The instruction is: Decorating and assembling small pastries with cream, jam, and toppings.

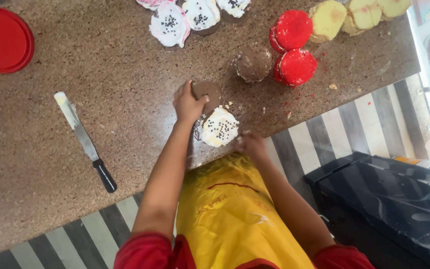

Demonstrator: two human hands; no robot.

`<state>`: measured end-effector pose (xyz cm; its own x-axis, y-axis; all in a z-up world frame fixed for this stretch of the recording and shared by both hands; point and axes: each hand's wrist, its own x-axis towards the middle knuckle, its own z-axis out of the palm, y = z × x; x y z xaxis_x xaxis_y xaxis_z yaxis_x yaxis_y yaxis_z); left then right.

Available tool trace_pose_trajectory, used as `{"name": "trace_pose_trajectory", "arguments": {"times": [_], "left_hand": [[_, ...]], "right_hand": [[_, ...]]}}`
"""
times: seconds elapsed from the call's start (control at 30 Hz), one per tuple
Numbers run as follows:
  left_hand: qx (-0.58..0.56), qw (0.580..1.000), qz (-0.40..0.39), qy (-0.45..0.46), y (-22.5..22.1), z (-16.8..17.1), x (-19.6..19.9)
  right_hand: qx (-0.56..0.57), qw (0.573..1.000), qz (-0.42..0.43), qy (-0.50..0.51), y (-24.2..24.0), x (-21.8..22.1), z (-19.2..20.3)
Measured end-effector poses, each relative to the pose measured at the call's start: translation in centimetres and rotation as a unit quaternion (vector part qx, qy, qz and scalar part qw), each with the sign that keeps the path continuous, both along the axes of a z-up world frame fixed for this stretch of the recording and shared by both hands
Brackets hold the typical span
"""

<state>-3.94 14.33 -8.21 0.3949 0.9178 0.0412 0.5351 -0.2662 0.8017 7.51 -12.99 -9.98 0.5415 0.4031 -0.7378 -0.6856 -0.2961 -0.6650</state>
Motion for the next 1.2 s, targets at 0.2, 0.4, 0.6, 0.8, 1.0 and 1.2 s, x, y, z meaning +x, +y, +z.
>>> {"name": "trace_pose_trajectory", "arguments": {"times": [0.2, 0.4, 0.6, 0.8, 1.0, 1.2], "left_hand": [[-0.110, 0.971, -0.103, 0.186, 2.0, 1.7, 2.6], [0.196, 0.950, -0.242, 0.007, -4.4, 7.7, -3.4], [0.210, 0.924, -0.317, 0.043, -9.0, 6.9, -3.4], [0.174, 0.935, -0.291, 0.101, -9.6, 5.6, -3.1], [0.102, 0.923, -0.342, 0.143, -9.0, 6.6, -4.0], [0.110, 0.934, -0.314, 0.133, -8.0, 5.1, -3.6]], "right_hand": [[0.018, 0.914, 0.304, -0.269, 2.0, -3.0, 1.7], [0.069, 0.980, -0.013, 0.184, 4.8, -3.0, -0.4], [0.070, 0.983, 0.013, 0.172, 5.0, -2.8, 0.9], [0.094, 0.979, 0.036, 0.179, 3.4, -1.6, -0.7], [-0.059, 0.994, 0.096, 0.001, 5.1, 2.2, 2.8], [-0.041, 0.859, 0.252, -0.443, 15.3, 4.7, 7.6]]}}
